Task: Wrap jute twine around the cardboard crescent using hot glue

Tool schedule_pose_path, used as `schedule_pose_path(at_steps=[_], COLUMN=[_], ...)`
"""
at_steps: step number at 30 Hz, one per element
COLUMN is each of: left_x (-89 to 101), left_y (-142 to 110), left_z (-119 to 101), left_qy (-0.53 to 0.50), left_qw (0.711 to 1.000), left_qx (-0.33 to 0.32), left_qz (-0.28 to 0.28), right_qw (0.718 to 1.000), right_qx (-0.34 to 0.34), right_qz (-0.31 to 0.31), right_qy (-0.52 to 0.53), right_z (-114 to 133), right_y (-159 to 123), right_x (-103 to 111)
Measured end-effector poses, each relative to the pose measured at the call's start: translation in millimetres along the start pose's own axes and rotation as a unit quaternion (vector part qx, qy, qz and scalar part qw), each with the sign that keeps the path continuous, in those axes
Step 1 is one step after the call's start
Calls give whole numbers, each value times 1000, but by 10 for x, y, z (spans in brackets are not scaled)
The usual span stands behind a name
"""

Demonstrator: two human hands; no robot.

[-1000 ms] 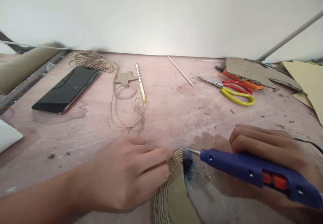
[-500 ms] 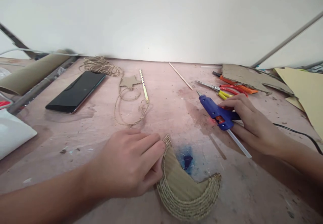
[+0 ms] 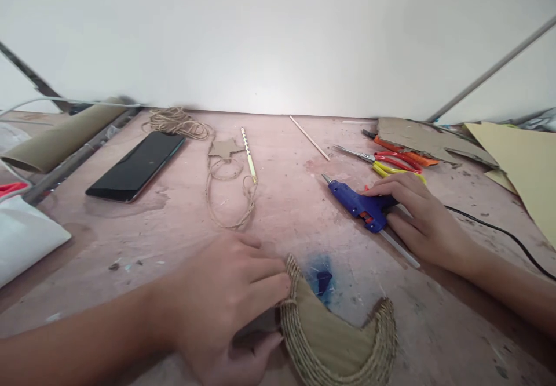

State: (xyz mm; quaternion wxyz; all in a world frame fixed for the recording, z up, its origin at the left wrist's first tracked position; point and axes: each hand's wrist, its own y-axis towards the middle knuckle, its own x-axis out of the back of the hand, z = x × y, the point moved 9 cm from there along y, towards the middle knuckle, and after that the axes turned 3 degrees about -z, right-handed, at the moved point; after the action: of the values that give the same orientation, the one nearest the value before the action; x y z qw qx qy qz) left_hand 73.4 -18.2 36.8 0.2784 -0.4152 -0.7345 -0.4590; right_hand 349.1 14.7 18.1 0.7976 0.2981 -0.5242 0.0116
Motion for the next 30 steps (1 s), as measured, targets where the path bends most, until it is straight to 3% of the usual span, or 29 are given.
schedule_pose_path(at_steps=[6,13,17,22,26,30], left_x=[-7,91,97,38,9,25], left_y=[1,21,18,-64,-84,-81], left_z=[-26,-47,29,221,300,340], left_qy=[17,89,86,104,47,5], left_qw=[1000,994,995,989,991,990], left_qx=[-17,-16,17,97,124,137], left_qz=[1,-54,-56,-40,-26,-23], right_qw=[999,997,996,991,982,970], right_qx=[-12,5,-29,-114,-162,-163], right_qz=[-38,-82,-83,-28,27,137], right_qy=[1,0,-25,-64,-94,-120], right_z=[-26,81,-176,-655,-749,-624], right_y=[4,-29,68,316,733,1420], right_x=[65,214,301,342,188,-308])
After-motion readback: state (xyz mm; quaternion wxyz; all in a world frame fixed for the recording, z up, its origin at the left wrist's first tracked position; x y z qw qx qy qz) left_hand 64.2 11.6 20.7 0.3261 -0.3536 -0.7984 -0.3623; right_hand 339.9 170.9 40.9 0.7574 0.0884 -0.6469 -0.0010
